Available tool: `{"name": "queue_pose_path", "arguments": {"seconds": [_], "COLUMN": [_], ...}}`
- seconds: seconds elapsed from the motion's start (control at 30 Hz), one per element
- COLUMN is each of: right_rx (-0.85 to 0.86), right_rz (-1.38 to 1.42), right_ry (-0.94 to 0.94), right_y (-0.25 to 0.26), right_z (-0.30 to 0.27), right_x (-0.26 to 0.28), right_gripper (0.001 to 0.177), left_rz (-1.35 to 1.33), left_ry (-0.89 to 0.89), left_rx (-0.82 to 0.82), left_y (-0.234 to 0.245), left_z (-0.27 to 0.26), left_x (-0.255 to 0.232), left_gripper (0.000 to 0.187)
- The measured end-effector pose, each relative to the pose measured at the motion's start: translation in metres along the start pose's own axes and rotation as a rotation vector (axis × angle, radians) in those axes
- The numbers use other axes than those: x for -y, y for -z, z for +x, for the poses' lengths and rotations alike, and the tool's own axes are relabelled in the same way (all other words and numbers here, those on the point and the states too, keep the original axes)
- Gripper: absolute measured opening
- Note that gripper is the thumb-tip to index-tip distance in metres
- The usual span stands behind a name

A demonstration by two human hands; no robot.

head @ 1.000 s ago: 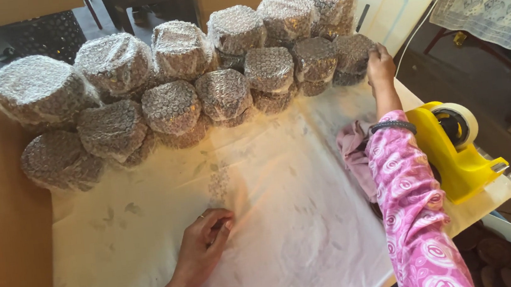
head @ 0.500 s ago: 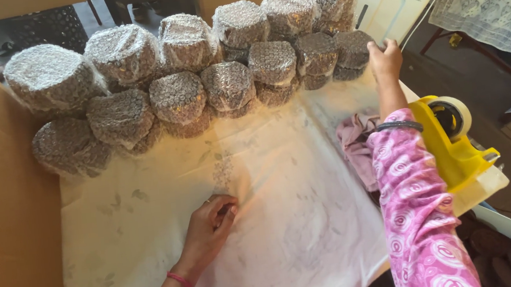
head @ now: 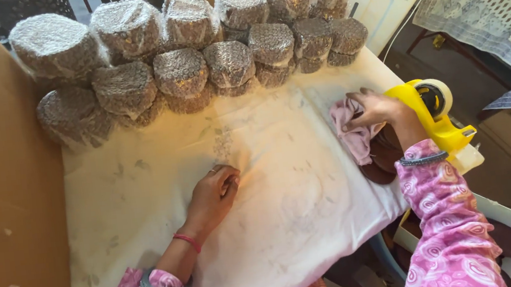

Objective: The person wipes and cleans small wooden bowls with a cloth, then places them into a cardboard box.

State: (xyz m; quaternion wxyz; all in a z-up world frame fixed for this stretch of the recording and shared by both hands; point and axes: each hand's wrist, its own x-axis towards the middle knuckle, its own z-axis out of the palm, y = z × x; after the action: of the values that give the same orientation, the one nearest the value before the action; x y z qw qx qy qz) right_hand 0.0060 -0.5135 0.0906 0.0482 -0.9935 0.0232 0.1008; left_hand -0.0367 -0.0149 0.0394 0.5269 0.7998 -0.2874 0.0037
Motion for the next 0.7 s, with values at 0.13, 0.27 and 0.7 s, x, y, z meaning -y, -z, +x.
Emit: {"name": "queue_pose_path", "arguments": {"seconds": [0.13,0.27,0.7], "right_rx": [0.013,-0.150,-0.586], "right_rz": [0.175,0.008,-0.028], "right_ry": [-0.026,-0.072,0.157], "right_y": [0.003,-0.022,-0.033], "right_z": [-0.021,-0.040,-0.030], "right_x": [0.030,0.053,0.150], "right_gripper": [0.089,0.066,0.037], "left_rz": [0.014,0.012,0.025], "left_ry": [-0.065,-0.087,-0.102], "left_rx": [-0.006,-0.006,-0.026], "left_y": [-0.001,0.001,-0.003], "left_z": [-0.001,-0.001,-0.003], "left_x": [0.001,-0.001,0.004], "left_gripper": [0.010,0.010,0.010]}}
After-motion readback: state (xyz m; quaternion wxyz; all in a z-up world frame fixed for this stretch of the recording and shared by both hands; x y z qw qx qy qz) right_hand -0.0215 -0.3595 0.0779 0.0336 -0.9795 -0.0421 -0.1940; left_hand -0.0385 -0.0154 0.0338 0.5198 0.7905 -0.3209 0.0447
